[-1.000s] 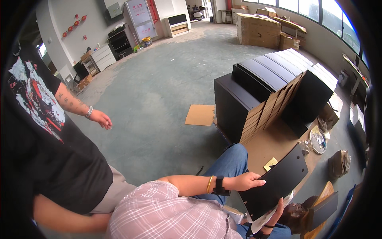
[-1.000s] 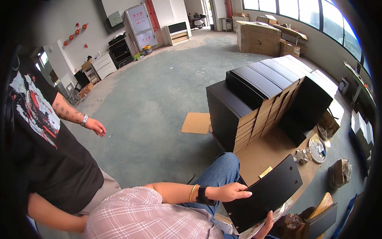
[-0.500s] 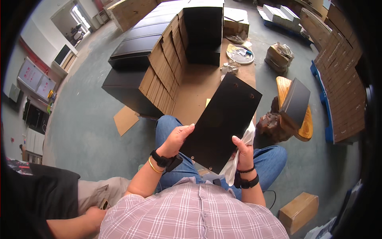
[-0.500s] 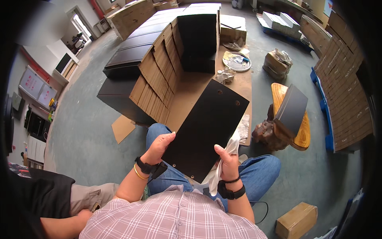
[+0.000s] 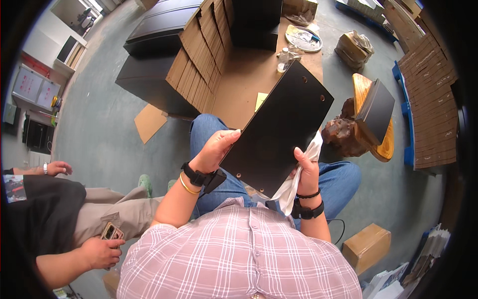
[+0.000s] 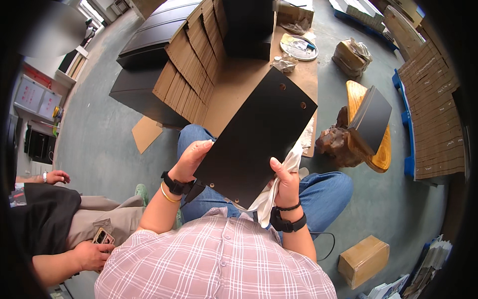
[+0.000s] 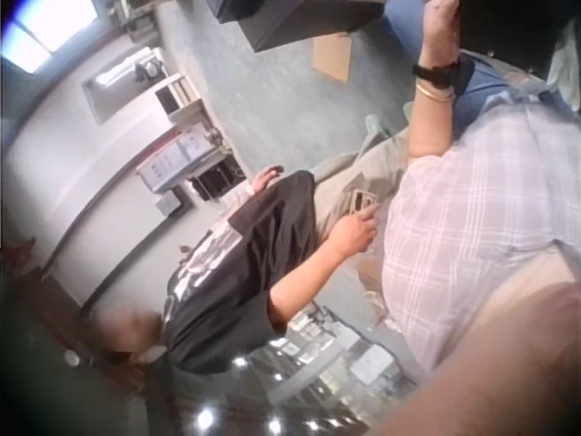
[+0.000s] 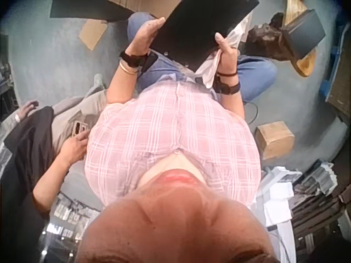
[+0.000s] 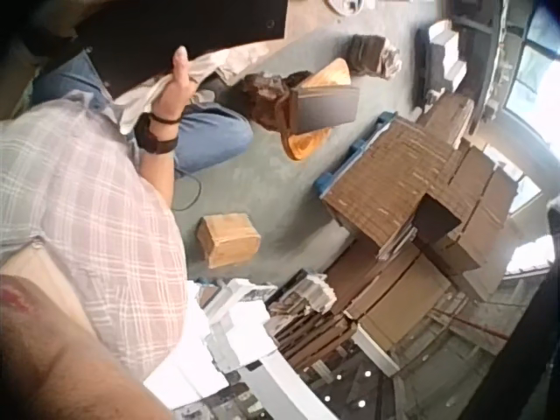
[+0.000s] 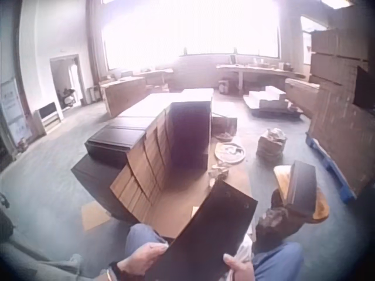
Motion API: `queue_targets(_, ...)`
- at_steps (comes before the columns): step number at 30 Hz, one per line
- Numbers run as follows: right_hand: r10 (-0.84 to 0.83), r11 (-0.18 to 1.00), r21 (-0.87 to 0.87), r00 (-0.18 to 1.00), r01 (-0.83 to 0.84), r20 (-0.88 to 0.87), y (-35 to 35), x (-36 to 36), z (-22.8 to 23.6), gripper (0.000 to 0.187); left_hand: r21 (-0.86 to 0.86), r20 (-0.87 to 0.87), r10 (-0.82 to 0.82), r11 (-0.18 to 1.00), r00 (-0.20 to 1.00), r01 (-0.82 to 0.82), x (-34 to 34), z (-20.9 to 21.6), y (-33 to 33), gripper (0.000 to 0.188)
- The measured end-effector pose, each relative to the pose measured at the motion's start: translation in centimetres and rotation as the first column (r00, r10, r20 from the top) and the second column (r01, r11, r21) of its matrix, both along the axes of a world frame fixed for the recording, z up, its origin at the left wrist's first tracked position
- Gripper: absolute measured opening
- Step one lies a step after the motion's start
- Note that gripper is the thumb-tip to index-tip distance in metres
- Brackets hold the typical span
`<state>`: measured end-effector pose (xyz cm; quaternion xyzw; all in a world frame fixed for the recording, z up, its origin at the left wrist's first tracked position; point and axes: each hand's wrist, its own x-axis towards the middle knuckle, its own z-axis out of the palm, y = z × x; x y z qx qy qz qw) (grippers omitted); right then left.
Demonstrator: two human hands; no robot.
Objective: Wiping and sanding black furniture panels on a workbench.
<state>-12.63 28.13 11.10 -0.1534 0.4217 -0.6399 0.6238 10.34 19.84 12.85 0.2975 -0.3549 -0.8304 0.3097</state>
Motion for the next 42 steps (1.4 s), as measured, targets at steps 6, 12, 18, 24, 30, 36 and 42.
queue_targets(6,0.079,0.997,0.01,0.995,-0.079,0.058,-0.5,0.4,-1.2,0.015,-0.021,-0.105,-0.036,0.999,0.994,0.034,0.6,0.0,-0.3,0.032)
queue_targets(12,0.133,0.991,0.006,0.976,-0.136,0.17,-0.5,0.5,-1.7,0.011,-0.022,-0.126,-0.035,0.999,0.991,0.033,0.6,0.0,-0.2,0.034)
queue_targets(18,0.064,0.996,0.043,0.956,-0.08,0.285,-1.4,0.6,-2.1,0.012,-0.267,-0.125,0.123,0.952,0.985,-0.153,-0.6,-0.7,1.2,0.055)
queue_targets(24,-0.105,0.978,0.198,0.969,0.06,0.222,-4.8,3.4,-3.8,0.017,-0.072,-0.101,0.131,0.988,0.986,-0.139,1.1,-4.1,1.4,0.055)
queue_targets(30,0.059,0.997,0.06,0.981,-0.048,-0.187,-6.5,5.0,-6.0,0.03,-0.062,0.053,0.48,0.877,0.876,-0.477,1.2,-2.8,-1.5,0.023)
queue_targets(36,0.151,0.936,0.335,0.982,-0.106,-0.111,-9.9,-1.0,-14.8,0.029,-0.098,0.036,0.581,0.812,0.813,-0.575,4.8,-2.9,-3.7,0.023)
queue_targets(42,0.364,0.744,0.641,0.691,0.188,-0.625,-15.0,-9.4,-25.3,0.065,-0.126,0.051,0.612,0.788,0.79,-0.602,6.4,-5.3,-5.0,0.024)
